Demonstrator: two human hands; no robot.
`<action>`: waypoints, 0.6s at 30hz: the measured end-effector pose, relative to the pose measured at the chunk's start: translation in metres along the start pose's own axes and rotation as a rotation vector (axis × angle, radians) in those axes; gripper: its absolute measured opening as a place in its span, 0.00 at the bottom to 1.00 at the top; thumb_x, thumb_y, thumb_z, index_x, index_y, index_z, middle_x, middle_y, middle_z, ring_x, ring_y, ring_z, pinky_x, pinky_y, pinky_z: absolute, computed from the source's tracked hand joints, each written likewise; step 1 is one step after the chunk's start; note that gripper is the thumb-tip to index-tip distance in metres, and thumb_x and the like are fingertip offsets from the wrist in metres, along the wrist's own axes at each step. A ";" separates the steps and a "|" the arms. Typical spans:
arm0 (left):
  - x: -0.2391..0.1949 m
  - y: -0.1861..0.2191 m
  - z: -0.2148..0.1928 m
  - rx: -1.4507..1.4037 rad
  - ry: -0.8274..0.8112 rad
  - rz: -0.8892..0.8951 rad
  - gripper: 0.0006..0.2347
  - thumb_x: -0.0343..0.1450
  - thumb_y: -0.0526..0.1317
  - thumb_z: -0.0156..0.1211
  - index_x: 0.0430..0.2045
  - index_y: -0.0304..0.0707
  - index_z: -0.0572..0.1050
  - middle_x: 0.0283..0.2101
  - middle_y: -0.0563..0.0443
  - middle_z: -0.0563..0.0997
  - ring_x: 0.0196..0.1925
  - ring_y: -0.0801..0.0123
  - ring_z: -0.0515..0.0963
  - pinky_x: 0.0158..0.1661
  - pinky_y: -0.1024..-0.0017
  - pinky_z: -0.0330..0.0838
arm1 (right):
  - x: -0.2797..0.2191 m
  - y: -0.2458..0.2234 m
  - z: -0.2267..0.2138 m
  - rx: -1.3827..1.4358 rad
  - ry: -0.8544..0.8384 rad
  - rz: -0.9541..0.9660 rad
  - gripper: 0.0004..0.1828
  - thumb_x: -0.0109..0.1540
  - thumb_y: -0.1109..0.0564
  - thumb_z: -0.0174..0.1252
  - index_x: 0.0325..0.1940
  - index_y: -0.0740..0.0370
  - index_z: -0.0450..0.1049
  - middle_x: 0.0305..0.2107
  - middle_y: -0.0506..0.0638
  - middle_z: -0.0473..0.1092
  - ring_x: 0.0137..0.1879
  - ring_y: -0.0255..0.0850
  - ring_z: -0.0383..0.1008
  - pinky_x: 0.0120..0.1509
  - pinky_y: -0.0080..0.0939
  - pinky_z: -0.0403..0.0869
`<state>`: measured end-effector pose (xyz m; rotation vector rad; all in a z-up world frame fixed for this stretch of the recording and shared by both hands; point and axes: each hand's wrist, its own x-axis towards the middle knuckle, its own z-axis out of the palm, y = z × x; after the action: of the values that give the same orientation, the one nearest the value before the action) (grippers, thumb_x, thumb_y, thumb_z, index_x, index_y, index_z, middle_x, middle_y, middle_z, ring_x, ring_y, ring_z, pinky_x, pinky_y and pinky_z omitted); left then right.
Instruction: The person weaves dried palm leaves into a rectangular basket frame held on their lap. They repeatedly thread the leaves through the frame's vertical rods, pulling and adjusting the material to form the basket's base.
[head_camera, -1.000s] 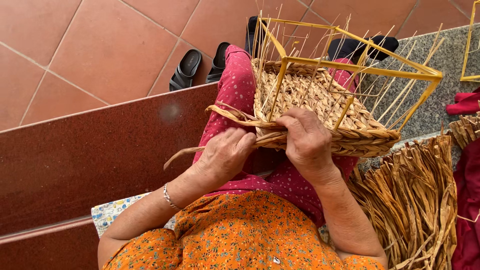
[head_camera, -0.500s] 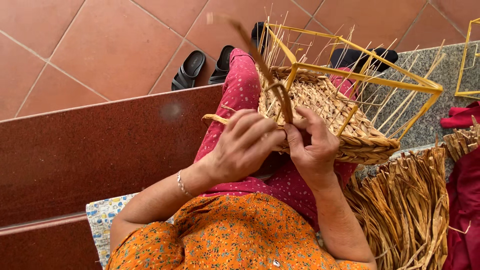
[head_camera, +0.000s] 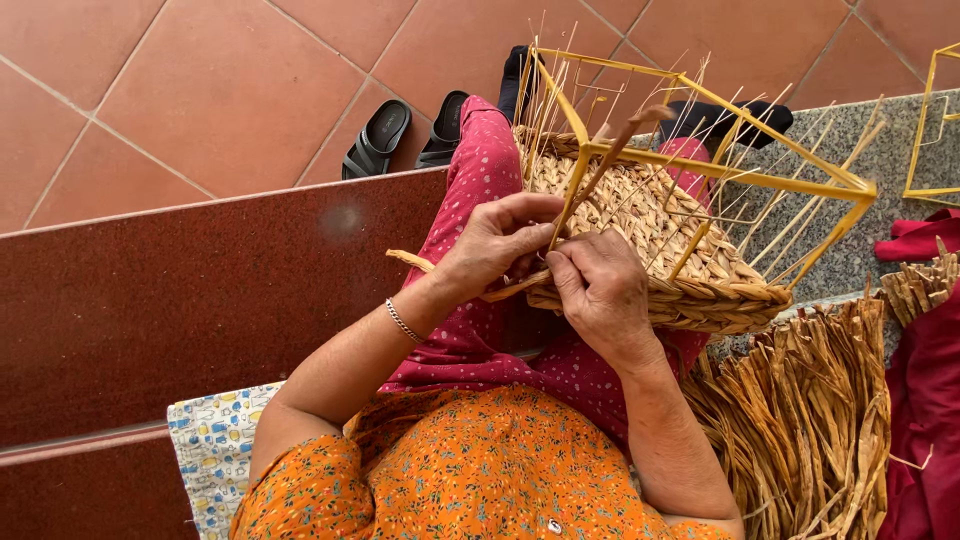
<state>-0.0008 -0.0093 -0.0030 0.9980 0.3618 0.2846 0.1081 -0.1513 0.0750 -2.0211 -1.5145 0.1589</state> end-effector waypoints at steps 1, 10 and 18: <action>-0.002 -0.002 0.000 -0.069 0.045 0.025 0.15 0.78 0.33 0.58 0.60 0.30 0.73 0.38 0.52 0.81 0.26 0.83 0.71 0.25 0.83 0.67 | 0.001 0.001 0.000 0.088 -0.010 0.096 0.04 0.64 0.58 0.63 0.39 0.60 0.79 0.32 0.49 0.74 0.36 0.43 0.73 0.41 0.45 0.74; -0.036 -0.005 -0.006 -0.734 0.163 -0.135 0.11 0.77 0.40 0.43 0.43 0.37 0.74 0.25 0.60 0.65 0.23 0.78 0.57 0.26 0.80 0.55 | 0.012 0.002 0.009 0.022 0.014 0.113 0.10 0.61 0.53 0.72 0.35 0.61 0.79 0.27 0.49 0.77 0.29 0.39 0.76 0.36 0.42 0.73; -0.028 0.017 0.001 -0.449 0.263 0.035 0.16 0.82 0.50 0.42 0.29 0.42 0.68 0.18 0.62 0.58 0.18 0.79 0.54 0.18 0.76 0.49 | 0.020 -0.007 0.010 0.159 0.136 0.151 0.06 0.62 0.59 0.69 0.36 0.61 0.79 0.28 0.48 0.77 0.34 0.38 0.77 0.41 0.43 0.73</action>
<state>-0.0270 -0.0122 0.0170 0.5259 0.4939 0.5068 0.1051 -0.1278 0.0755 -1.9757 -1.2274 0.1918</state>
